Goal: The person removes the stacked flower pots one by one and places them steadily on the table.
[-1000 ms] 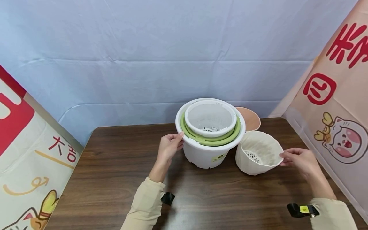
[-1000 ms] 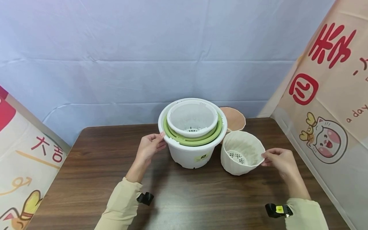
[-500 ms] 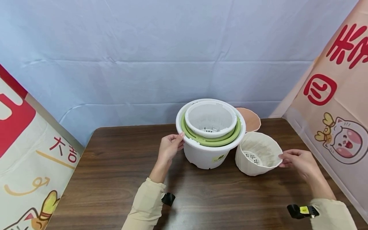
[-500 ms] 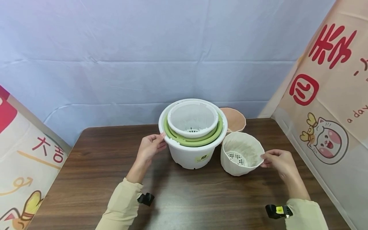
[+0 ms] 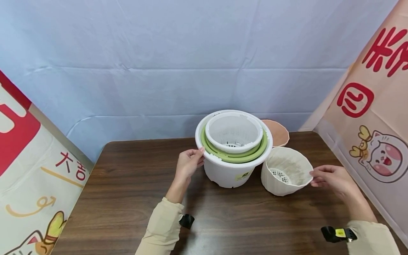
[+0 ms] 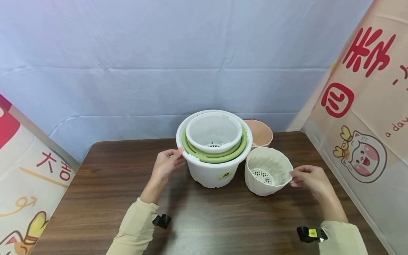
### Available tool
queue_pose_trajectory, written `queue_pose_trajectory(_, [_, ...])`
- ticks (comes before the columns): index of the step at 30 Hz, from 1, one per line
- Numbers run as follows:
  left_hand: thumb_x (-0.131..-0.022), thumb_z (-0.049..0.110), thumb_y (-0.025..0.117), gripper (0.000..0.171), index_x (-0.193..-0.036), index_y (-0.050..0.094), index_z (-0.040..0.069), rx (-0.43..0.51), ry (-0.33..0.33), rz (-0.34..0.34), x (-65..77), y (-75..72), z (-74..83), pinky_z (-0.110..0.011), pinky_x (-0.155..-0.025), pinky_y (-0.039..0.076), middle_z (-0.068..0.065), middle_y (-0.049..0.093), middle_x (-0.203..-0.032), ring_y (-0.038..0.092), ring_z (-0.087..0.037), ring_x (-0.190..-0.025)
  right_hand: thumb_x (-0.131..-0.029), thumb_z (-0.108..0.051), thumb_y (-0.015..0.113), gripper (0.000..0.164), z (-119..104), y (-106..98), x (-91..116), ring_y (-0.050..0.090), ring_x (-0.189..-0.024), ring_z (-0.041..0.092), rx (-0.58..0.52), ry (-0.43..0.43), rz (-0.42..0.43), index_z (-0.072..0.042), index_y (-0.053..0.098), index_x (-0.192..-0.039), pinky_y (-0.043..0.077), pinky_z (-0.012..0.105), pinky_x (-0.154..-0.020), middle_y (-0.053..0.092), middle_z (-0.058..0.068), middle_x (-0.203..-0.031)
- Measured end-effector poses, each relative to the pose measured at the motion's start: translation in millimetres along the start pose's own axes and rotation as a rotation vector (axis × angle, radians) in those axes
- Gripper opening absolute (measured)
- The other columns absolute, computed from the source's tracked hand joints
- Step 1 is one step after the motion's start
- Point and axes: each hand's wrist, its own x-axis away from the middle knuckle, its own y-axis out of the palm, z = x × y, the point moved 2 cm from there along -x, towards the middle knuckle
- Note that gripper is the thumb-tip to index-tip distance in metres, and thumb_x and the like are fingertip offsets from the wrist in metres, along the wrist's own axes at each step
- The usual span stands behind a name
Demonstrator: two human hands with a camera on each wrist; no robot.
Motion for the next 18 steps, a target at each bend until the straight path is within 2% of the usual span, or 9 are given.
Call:
queue_pose_trajectory(3, [-0.089,0.02,0.061,0.03,-0.094,0.06,-0.009,0.002,-0.002,0.001,0.1,0.0,0.1,-0.037,-0.08,0.052,-0.021,0.066,-0.094,0.063,-0.025,-0.093,-0.081,-0.01,0.07,0.016,0,-5,-2,0.066,-0.065,0.028,0.006,-0.015,-0.028,0.001,0.063,-0.091,0.055,0.044,-0.061,0.067,0.013,-0.077])
queue_pose_trajectory(5, [-0.09,0.02,0.06,0.029,-0.094,0.06,-0.009,0.004,-0.003,0.0,0.0,0.0,0.2,-0.037,-0.08,0.052,-0.021,0.066,-0.094,0.063,-0.025,-0.093,-0.082,-0.012,0.069,0.013,-12,-2,3,0.066,-0.066,0.024,0.04,0.002,-0.029,-0.003,0.065,-0.09,0.055,0.041,-0.061,0.067,0.01,-0.078])
queue_pose_trajectory(6, [-0.09,0.02,0.06,0.029,-0.094,0.06,-0.009,0.005,-0.003,0.0,0.0,0.0,0.1,-0.037,-0.081,0.052,-0.021,0.066,-0.094,0.063,-0.025,-0.093,-0.084,-0.012,0.067,0.011,-22,2,9,0.066,-0.066,0.024,0.037,-0.002,-0.042,-0.003,0.066,-0.09,0.055,0.041,-0.061,0.067,0.009,-0.079])
queue_pose_trajectory(9, [-0.09,0.02,0.06,0.03,-0.094,0.06,-0.009,0.002,0.0,-0.002,0.0,-0.1,0.1,-0.037,-0.08,0.052,-0.021,0.066,-0.095,0.063,-0.025,-0.093,-0.086,-0.009,0.063,0.004,-69,27,37,0.065,-0.065,0.02,0.088,-0.01,-0.075,-0.008,0.067,-0.086,0.056,0.036,-0.059,0.067,0.006,-0.077])
queue_pose_trajectory(13, [-0.09,0.02,0.06,0.03,-0.095,0.06,-0.009,0.003,-0.002,-0.005,0.0,0.1,0.3,-0.037,-0.08,0.052,-0.021,0.066,-0.095,0.063,-0.025,-0.093,-0.088,0.001,0.055,0.019,-131,65,76,0.062,-0.06,0.016,0.047,-0.064,-0.116,-0.011,0.066,-0.079,0.054,0.029,-0.053,0.066,0.002,-0.073])
queue_pose_trajectory(15, [-0.09,0.02,0.06,0.03,-0.095,0.06,-0.009,0.004,-0.001,-0.006,-0.1,0.1,0.4,-0.037,-0.08,0.052,-0.021,0.066,-0.095,0.063,-0.025,-0.094,-0.089,0.005,0.051,0.025,-148,75,86,0.061,-0.058,0.014,0.008,-0.072,-0.118,-0.011,0.066,-0.077,0.054,0.027,-0.051,0.066,0.001,-0.072])
queue_pose_trajectory(18, [-0.09,0.02,0.06,0.03,-0.094,0.06,-0.009,0.005,0.001,-0.004,0.1,-0.1,0.8,-0.037,-0.081,0.052,-0.021,0.066,-0.095,0.063,-0.026,-0.094,-0.091,0.003,0.05,0.026,-162,82,91,0.061,-0.059,0.014,0.06,-0.086,-0.115,-0.012,0.066,-0.078,0.054,0.026,-0.052,0.065,-0.002,-0.073])
